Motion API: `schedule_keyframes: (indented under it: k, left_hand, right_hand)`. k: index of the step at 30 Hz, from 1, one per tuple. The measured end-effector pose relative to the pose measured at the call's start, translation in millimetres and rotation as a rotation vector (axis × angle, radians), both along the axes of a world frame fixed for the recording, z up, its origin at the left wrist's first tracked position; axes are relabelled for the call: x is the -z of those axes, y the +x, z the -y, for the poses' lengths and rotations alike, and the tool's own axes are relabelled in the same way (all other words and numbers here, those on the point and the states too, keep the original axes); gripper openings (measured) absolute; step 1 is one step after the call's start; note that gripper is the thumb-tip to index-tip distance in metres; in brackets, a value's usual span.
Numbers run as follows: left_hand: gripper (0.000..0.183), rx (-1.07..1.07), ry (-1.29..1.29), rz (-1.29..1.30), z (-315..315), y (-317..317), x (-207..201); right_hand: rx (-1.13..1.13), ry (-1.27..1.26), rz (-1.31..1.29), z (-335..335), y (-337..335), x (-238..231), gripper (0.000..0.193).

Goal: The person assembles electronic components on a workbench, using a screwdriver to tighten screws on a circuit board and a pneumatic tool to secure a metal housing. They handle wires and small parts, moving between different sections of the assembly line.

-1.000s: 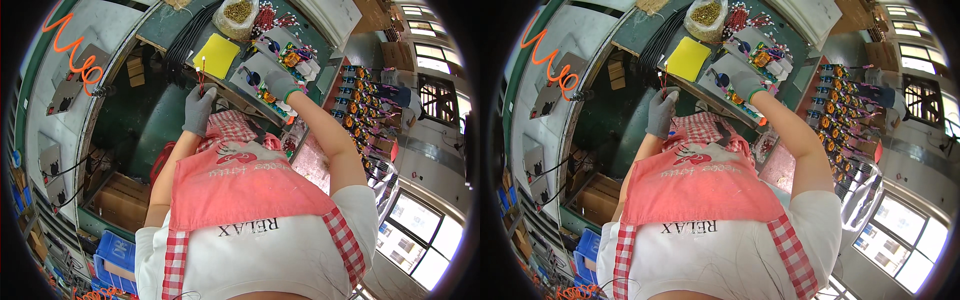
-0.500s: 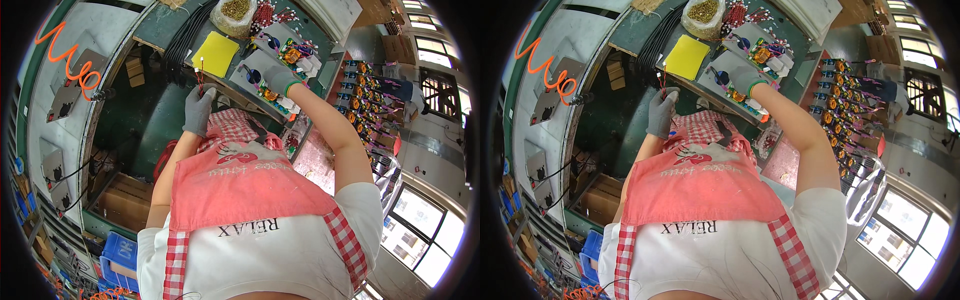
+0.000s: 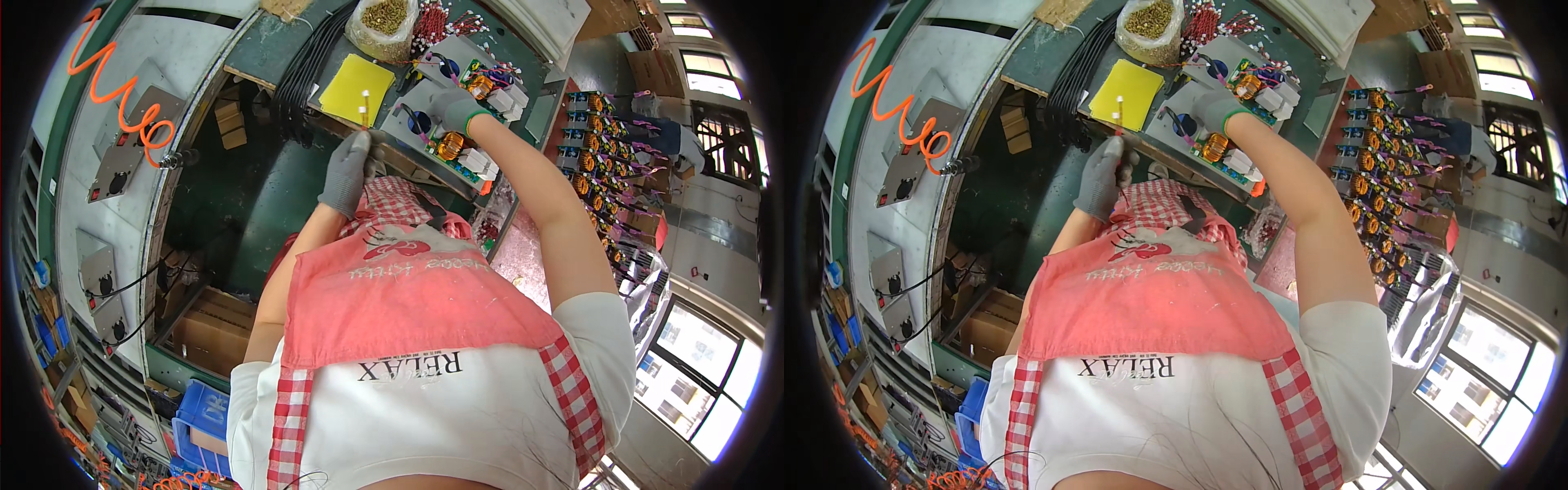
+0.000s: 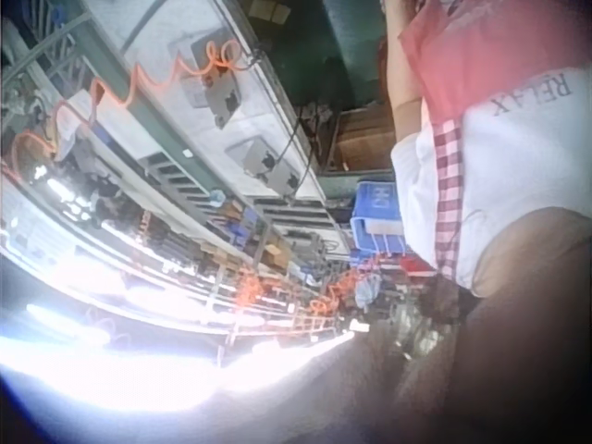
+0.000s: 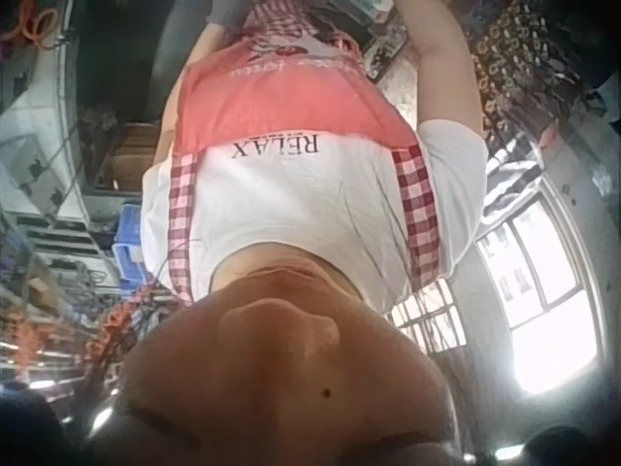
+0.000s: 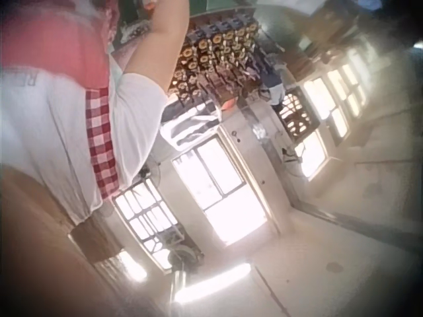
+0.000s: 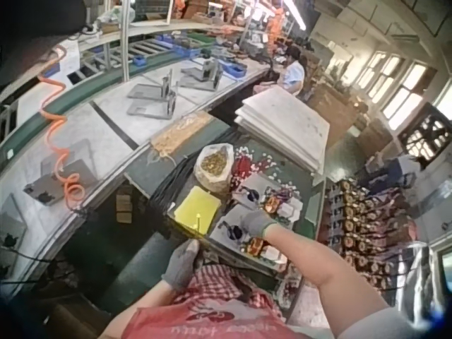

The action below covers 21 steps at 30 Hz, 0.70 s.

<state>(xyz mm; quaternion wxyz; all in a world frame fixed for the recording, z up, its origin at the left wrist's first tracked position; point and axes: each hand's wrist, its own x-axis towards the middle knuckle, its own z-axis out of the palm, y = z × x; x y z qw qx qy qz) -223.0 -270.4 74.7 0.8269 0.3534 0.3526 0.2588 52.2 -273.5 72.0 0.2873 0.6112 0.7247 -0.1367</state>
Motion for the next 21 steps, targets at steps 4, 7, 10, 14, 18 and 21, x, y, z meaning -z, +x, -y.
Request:
schedule_keyframes:
  k: [4,7,10,14,18,21]
  left_hand:
    - [0.031,0.012,0.017,0.008,1.1,-3.6,-2.4]
    - [0.029,0.044,0.036,-0.055,4.2,-4.1,-7.0]
    - [0.026,0.087,0.029,0.003,12.1,-3.1,-0.7]
    - [0.027,0.166,0.039,0.040,23.7,-7.0,-1.7]
    - [0.029,-0.064,0.189,-0.019,34.8,-2.6,24.9]
    - [0.029,-0.154,0.118,-0.031,31.6,-12.9,21.5]
  right_hand:
    - [0.034,0.383,-0.013,21.6,-32.6,-18.0,0.017]
    - [0.645,0.493,-0.676,41.2,-70.6,-37.9,0.021]
    - [1.135,0.450,-1.484,45.8,-107.9,-47.1,0.028]
    - [1.293,0.429,-1.791,53.5,-126.7,-34.2,0.030]
    - [1.400,0.493,-1.739,61.6,-124.5,-41.2,0.026]
    - [1.056,0.673,-1.096,69.8,-89.0,-41.5,0.023]
